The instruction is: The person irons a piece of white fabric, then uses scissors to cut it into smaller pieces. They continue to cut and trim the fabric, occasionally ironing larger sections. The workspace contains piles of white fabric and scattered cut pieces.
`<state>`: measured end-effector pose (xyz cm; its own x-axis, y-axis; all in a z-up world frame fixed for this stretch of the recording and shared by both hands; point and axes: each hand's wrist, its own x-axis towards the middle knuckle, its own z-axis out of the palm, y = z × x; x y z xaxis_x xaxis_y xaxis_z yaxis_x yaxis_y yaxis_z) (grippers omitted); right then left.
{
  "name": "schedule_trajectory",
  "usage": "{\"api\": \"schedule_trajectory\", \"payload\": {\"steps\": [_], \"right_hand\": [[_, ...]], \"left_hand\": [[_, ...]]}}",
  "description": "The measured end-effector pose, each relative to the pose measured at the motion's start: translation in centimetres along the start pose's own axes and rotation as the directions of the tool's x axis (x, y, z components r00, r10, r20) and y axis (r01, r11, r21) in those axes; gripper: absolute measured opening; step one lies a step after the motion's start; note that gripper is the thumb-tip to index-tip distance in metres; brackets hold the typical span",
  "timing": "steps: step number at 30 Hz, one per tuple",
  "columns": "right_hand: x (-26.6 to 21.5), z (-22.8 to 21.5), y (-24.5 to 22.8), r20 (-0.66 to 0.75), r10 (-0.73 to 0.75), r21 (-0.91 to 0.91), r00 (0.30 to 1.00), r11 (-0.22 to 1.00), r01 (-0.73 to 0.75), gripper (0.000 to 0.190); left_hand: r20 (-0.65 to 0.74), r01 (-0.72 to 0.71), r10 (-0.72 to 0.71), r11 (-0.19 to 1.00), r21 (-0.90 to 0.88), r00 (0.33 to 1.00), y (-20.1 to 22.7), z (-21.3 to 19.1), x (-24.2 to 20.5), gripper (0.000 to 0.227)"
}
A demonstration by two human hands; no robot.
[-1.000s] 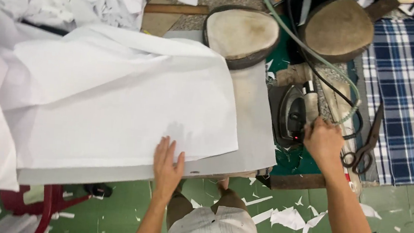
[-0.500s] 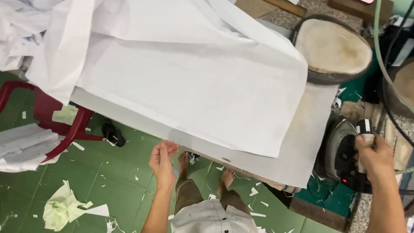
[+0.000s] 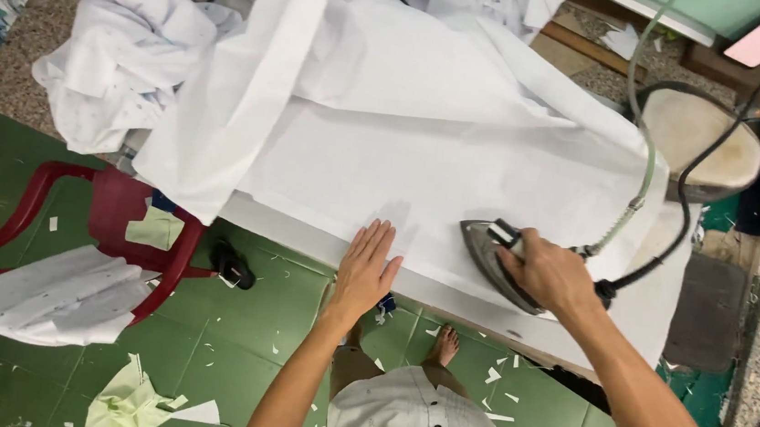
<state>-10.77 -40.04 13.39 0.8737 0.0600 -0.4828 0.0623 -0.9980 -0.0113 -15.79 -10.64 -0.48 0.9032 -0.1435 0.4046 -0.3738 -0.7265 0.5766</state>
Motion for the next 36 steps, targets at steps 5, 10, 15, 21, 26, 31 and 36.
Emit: {"api": "schedule_trajectory", "payload": {"steps": [5,10,15,21,26,31,36], "right_hand": [[3.4,0.0,-13.2,0.01,-0.196,0.009,0.981,0.981,0.195,0.048],[6.8,0.7,-22.6,-0.132,-0.453,-0.074,0.882,0.892,0.447,0.044],[10.2,0.7,-29.9,-0.274,-0.645,-0.155,0.714,0.762,0.629,0.044],[13.5,0.4,-33.7,-0.308,-0.727,-0.31,0.613,0.686,0.658,0.045],[13.6,-0.2,-34.0,-0.291,-0.735,-0.276,0.612,0.677,0.682,0.043],[13.2,-0.1,-32.8,-0.266,-0.747,-0.167,0.609,0.658,0.735,0.039],[11.0,0.2,-27.8,-0.102,-0.777,-0.167,0.622,0.63,0.759,0.04]], "left_hand": [[0.254,0.129,-0.197,0.957,0.259,0.947,-9.3,-5.7,0.9,0.056],[0.269,0.363,-0.498,0.83,0.424,0.824,-18.2,-10.3,0.6,0.061],[-0.034,0.407,-0.405,0.91,0.075,0.913,-24.2,-7.3,-3.9,0.059],[0.018,0.434,-0.436,0.892,-0.128,0.9,-28.2,-3.4,-8.2,0.061],[-0.246,0.392,-0.536,0.8,-0.454,0.808,-21.4,-8.9,-4.4,0.052],[-0.521,0.351,-0.655,0.745,-0.567,0.547,-14.6,-7.5,-6.8,0.057],[-0.479,0.333,-0.824,0.562,-0.757,0.301,-9.6,-3.3,-10.9,0.057]]}}
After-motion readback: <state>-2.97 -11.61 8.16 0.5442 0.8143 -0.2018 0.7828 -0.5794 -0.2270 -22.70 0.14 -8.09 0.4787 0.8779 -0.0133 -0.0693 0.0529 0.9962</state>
